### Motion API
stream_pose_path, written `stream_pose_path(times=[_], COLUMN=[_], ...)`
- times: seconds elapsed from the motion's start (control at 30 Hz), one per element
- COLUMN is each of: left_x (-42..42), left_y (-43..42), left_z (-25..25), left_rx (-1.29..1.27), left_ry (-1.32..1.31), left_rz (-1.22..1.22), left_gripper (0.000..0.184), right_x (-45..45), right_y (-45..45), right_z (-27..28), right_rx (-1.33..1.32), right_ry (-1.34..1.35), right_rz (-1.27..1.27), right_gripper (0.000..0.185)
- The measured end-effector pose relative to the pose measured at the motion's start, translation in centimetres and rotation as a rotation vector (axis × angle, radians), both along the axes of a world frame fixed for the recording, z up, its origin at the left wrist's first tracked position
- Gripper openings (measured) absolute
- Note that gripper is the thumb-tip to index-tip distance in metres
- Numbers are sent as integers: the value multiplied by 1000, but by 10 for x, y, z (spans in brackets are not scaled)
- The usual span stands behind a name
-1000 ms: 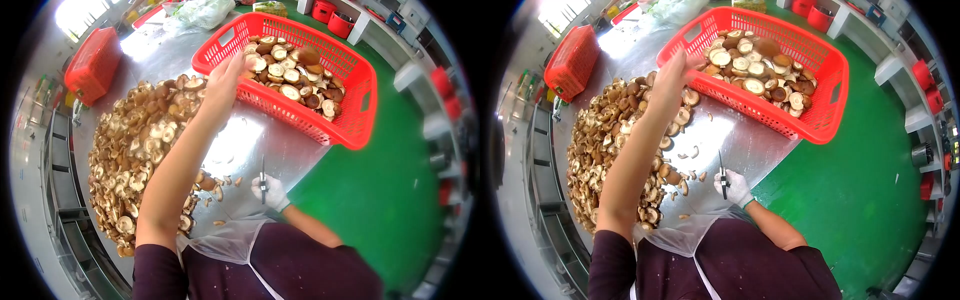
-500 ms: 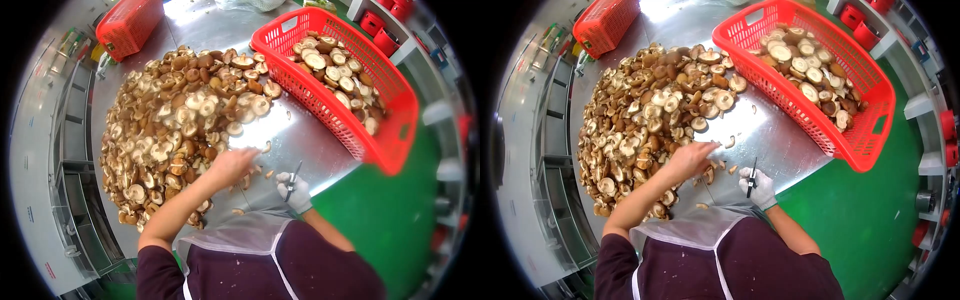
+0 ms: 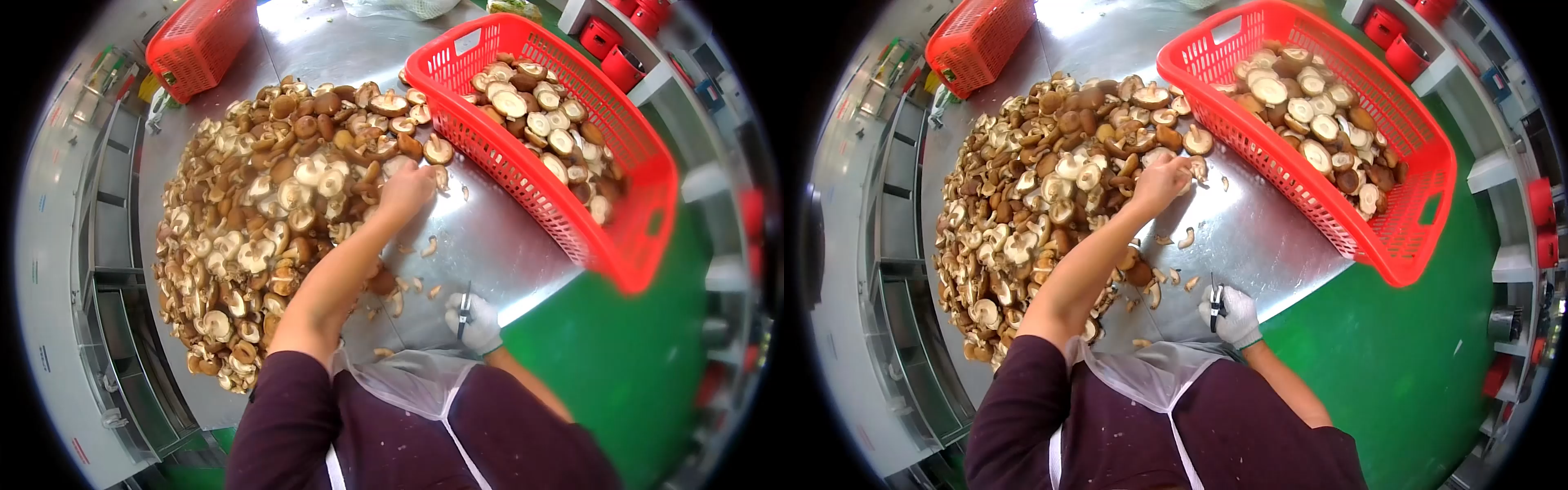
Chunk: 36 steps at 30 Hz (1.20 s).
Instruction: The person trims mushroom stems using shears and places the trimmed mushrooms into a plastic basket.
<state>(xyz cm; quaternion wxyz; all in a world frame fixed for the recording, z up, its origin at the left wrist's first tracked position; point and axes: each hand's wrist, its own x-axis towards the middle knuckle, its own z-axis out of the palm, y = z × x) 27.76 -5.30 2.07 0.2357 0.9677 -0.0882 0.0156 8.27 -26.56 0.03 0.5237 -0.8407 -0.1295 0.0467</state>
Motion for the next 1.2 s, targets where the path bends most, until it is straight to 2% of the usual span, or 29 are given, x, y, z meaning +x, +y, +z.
stream_pose_path(times=[0.1, 0.13, 0.17, 0.23, 0.27, 0.37, 0.43, 0.5, 0.53, 0.63, 0.67, 0.8, 0.93, 1.03, 1.2], left_x=[-26, -47, -74, -114, -130, -166, -183, -197, -203, -218, -227, -242, -244, -246, -249], left_y=[29, 52, 48, 65, 71, 80, 87, 92, 92, 80, 81, 73, 60, 54, 47], left_z=[-12, 3, 36, 40, 33, 41, 47, 55, 56, 73, 64, 53, 34, 29, 42], left_rx=[-1481, -1934, -2174, -2449, -2520, -2627, -2532, -2408, -2355, -1825, -1814, -1506, -1418, -1317, -1540], left_ry=[482, 806, 841, 960, 901, 873, 799, 720, 627, 461, 355, 261, 198, 175, 266], left_rz=[241, 33, 332, -76, -119, -215, -118, 40, -7, 539, 402, 422, 495, 507, 576], left_gripper=[29, 48, 47, 36, 32, 41, 45, 49, 48, 38, 36, 45, 47, 45, 46], right_x=[-2, -3, -3, -4, -5, -7, -7, -8, -9, -8, -11, -16, -19, -18, -15], right_y=[5, 7, 5, 6, 5, 6, 6, 6, 7, 11, 13, 36, 45, 46, 46], right_z=[3, 0, -1, 1, -4, -11, -21, -23, -21, 1, 16, 83, 107, 102, 105], right_rx=[51, 100, 25, 11, 1, 3, 69, 19, -7, -242, -247, -400, -564, -649, -767], right_ry=[27, 46, 7, -41, -51, -91, -49, -16, 0, -31, -35, -209, -217, -166, -165], right_rz=[-58, -87, -57, -57, -54, -52, -51, -58, -64, 33, 61, 186, 286, 267, 283], right_gripper=[11, 12, 13, 16, 17, 18, 19, 22, 23, 26, 29, 30, 28, 27, 30])
